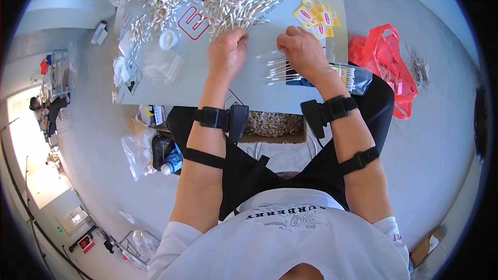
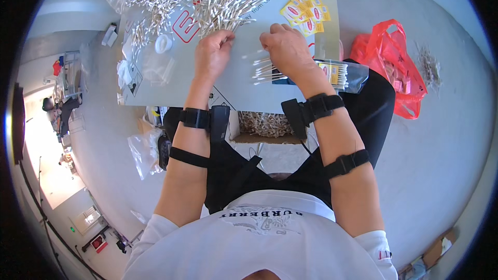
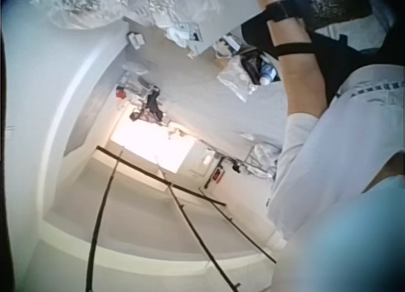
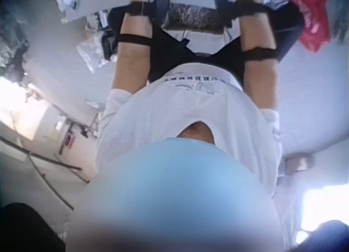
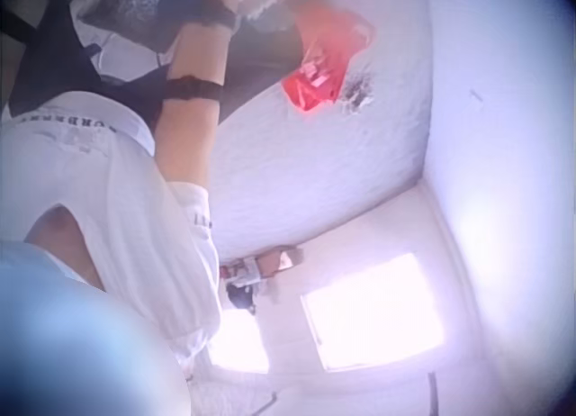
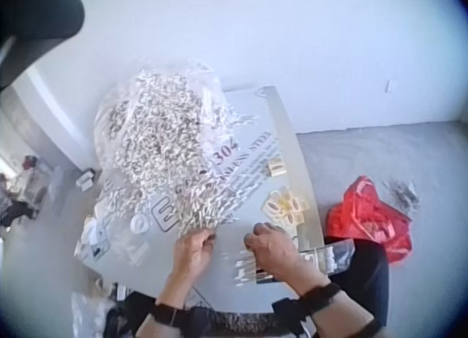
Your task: The recorder is taking several q-tips (cotton swabs) from a large pile, aligning them, and sliding them into a small transparent plastic packaging sleeve, and then applying a sticker to the sleeve.
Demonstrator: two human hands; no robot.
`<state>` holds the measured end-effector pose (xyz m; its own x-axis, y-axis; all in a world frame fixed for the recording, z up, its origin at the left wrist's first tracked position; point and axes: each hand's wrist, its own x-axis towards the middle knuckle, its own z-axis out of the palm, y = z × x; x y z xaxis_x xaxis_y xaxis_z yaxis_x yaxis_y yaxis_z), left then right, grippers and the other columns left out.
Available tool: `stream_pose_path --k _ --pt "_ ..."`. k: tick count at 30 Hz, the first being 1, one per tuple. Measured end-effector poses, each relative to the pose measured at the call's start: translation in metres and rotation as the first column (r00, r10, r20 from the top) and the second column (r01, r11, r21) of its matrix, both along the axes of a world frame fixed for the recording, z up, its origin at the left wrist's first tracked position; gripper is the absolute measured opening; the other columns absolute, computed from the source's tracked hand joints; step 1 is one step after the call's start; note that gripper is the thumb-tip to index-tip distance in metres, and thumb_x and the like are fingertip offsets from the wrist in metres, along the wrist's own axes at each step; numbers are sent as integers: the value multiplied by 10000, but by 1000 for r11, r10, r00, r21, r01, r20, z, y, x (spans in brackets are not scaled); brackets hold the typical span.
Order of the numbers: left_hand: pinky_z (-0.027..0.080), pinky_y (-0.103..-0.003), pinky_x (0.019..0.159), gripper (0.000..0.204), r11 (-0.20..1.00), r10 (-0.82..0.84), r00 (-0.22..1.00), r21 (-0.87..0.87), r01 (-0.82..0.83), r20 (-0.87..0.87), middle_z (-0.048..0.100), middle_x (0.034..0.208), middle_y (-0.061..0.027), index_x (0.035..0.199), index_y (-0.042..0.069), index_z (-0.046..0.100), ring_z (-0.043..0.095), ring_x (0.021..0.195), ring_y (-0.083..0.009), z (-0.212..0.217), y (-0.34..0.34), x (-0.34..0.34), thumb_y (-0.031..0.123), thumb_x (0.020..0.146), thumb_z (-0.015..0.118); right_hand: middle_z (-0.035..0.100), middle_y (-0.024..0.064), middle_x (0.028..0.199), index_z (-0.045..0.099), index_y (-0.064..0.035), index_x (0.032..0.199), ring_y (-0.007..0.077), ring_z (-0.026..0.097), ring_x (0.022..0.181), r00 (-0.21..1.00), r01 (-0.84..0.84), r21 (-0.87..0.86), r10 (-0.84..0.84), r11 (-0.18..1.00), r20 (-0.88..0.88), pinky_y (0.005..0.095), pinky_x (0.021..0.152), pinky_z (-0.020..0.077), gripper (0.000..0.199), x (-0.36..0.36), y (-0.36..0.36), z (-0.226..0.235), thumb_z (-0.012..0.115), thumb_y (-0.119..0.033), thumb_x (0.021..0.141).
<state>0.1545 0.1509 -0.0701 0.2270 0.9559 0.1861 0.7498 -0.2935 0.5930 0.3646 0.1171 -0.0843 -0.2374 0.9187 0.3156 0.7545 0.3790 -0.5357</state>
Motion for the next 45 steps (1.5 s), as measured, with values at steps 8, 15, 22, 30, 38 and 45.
stream_pose_path --k 8,15,22,30,38,45 --pt "499 -419 685 120 982 158 982 87 -167 108 648 869 -119 867 75 650 635 776 -328 -4 -4 0 23 760 638 579 102 813 620 -49 842 327 596 841 998 68 90 -69 994 4 419 738 489 50 0 -26 19 656 -62 811" --pt "477 -449 682 186 943 333 943 21 -333 2 618 823 -107 800 67 599 612 748 -334 10 0 3 176 719 726 573 113 800 605 -35 844 324 586 749 959 152 105 -121 983 -254 411 655 502 97 -17 -68 26 668 -8 776" --pt "475 -472 676 243 949 302 941 -48 -312 -154 648 779 -145 749 38 593 632 748 -364 6 15 13 242 789 719 589 101 807 609 -32 835 299 595 745 955 142 103 -109 984 -276 391 647 511 107 -25 -87 5 680 3 764" --pt "457 -364 516 146 905 368 894 -319 -281 257 666 692 -117 783 -31 653 603 566 -201 5 38 -15 101 821 705 594 96 807 606 -36 836 297 600 746 950 138 113 -99 984 -296 385 644 512 116 -27 -86 3 683 6 760" --pt "404 -250 448 112 813 529 539 -574 -100 655 652 691 -87 776 -37 635 548 534 -119 15 14 -13 37 858 654 598 96 814 604 -37 841 297 602 751 948 148 108 -110 983 -297 383 647 514 134 -25 -86 1 691 12 752" --pt "486 -415 666 135 978 83 990 -200 -59 117 635 774 -133 810 40 659 622 731 -309 7 -5 32 145 776 737 591 100 809 607 -34 843 298 593 741 942 159 107 -118 981 -314 388 642 508 117 -24 -87 1 678 13 763"
